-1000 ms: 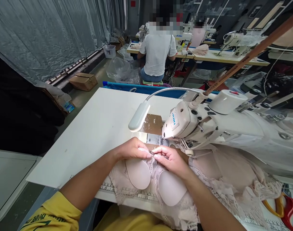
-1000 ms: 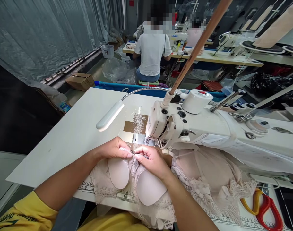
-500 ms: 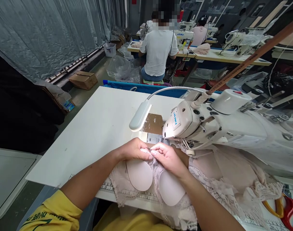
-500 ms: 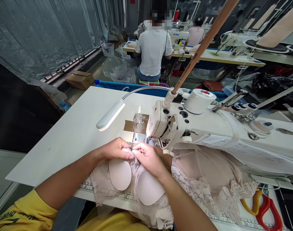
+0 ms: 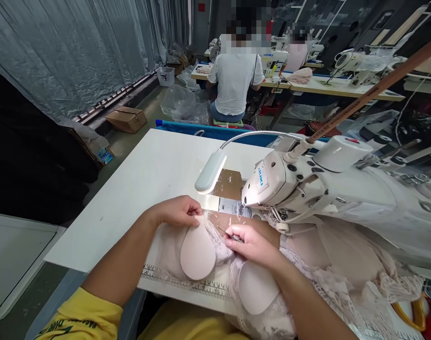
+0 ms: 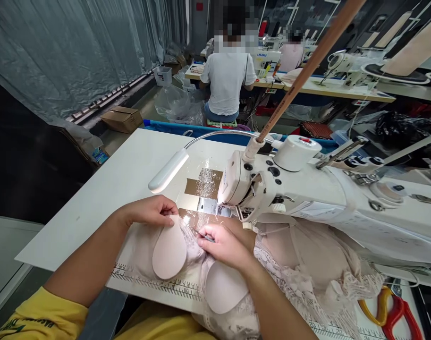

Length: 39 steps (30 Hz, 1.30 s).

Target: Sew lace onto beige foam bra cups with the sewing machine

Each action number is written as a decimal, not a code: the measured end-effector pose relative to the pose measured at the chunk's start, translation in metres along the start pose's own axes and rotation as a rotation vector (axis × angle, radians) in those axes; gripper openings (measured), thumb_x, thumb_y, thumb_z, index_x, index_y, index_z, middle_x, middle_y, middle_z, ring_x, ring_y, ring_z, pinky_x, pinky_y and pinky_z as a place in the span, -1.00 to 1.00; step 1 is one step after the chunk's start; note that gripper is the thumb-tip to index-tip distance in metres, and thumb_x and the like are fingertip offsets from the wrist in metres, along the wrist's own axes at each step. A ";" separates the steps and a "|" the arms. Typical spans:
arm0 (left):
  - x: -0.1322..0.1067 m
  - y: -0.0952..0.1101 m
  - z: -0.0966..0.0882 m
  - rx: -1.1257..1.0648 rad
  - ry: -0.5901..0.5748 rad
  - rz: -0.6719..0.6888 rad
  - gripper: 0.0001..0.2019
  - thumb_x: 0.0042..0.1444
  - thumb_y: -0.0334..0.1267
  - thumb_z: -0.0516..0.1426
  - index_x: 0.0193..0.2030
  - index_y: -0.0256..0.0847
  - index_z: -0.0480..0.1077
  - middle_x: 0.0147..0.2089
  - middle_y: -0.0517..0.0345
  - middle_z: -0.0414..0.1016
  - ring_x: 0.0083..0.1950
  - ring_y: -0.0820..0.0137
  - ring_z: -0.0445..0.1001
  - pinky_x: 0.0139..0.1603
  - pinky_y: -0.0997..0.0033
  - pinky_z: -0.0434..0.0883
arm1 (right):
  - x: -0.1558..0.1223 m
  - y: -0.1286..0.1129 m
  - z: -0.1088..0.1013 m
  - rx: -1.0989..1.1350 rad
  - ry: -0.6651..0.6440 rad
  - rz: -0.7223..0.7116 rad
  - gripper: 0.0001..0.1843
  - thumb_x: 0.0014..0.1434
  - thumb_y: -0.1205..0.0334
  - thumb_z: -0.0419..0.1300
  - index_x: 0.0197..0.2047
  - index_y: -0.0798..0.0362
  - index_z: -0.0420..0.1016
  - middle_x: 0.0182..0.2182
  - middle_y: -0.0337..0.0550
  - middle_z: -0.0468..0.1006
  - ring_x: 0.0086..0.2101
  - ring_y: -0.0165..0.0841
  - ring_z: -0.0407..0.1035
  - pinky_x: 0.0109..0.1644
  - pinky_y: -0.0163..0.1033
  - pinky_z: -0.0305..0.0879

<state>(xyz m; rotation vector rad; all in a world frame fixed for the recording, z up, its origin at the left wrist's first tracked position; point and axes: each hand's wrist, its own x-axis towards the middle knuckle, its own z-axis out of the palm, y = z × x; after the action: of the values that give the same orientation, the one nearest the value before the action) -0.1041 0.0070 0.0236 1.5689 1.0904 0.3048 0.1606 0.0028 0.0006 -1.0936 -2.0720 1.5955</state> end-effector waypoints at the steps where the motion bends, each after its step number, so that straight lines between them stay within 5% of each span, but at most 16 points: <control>1: 0.000 0.002 0.001 -0.033 0.035 0.023 -0.82 -0.01 -0.22 0.22 -0.29 -0.28 0.47 -0.42 0.23 0.34 -0.39 0.47 0.27 -0.39 0.52 0.17 | 0.000 0.002 0.001 0.025 0.003 -0.009 -0.76 0.21 0.10 0.13 -0.43 0.04 0.42 -0.50 -0.26 0.44 -0.46 -0.40 0.29 -0.40 -0.31 0.24; 5: 0.007 0.009 0.015 -0.170 0.083 0.120 -0.76 0.00 -0.18 0.24 -0.21 -0.27 0.48 -0.30 0.15 0.45 -0.28 0.42 0.36 -0.26 0.49 0.26 | 0.004 0.003 0.011 0.187 0.157 -0.023 -0.74 0.21 0.05 0.13 -0.14 0.03 0.44 -0.28 -0.15 0.53 -0.27 -0.31 0.39 -0.21 -0.22 0.35; 13: 0.020 0.007 0.035 -0.100 0.130 0.105 -0.70 -0.06 -0.13 0.29 -0.20 -0.24 0.48 -0.27 0.18 0.46 -0.26 0.40 0.38 -0.30 0.51 0.26 | 0.002 -0.005 0.014 0.125 0.223 -0.059 -0.83 0.17 0.11 0.18 -0.34 0.03 0.42 -0.39 -0.21 0.49 -0.33 -0.31 0.36 -0.20 -0.21 0.34; 17: 0.022 0.006 0.037 -0.215 0.071 0.080 -0.74 -0.01 -0.11 0.27 -0.29 -0.29 0.48 -0.35 0.19 0.44 -0.31 0.43 0.37 -0.34 0.53 0.26 | 0.003 0.004 0.014 0.167 0.234 -0.102 -0.78 0.19 0.08 0.18 -0.16 0.02 0.45 -0.24 -0.14 0.53 -0.19 -0.27 0.40 -0.07 -0.18 0.34; 21: 0.019 0.011 0.037 -0.304 0.069 0.071 -0.77 0.00 -0.16 0.26 -0.26 -0.30 0.52 -0.28 0.11 0.52 -0.23 0.35 0.44 -0.21 0.45 0.33 | 0.003 0.012 0.011 0.294 0.217 -0.088 -0.62 0.23 -0.02 0.12 0.03 0.02 0.35 -0.29 -0.14 0.51 -0.25 -0.30 0.42 -0.18 -0.21 0.37; 27: 0.019 0.012 0.038 -0.397 0.099 0.048 -0.68 -0.02 -0.10 0.28 -0.21 -0.30 0.57 -0.24 0.04 0.55 -0.17 0.26 0.47 -0.12 0.34 0.37 | 0.000 0.010 0.007 0.255 0.188 -0.074 -0.66 0.19 0.01 0.17 -0.06 0.04 0.42 -0.43 -0.24 0.43 -0.42 -0.38 0.34 -0.31 -0.26 0.33; 39: 0.025 0.013 0.044 -0.389 0.044 0.053 -0.71 -0.05 -0.09 0.30 -0.37 -0.34 0.54 -0.47 0.19 0.42 -0.38 0.42 0.35 -0.36 0.47 0.26 | 0.003 0.005 0.015 0.249 0.216 -0.122 -0.82 0.20 0.12 0.19 -0.17 0.01 0.48 -0.30 -0.16 0.54 -0.28 -0.33 0.41 -0.18 -0.22 0.36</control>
<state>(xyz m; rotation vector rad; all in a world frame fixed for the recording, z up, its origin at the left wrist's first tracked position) -0.0544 -0.0009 0.0120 1.2490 0.9565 0.5548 0.1514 -0.0050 -0.0097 -0.9846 -1.7151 1.5509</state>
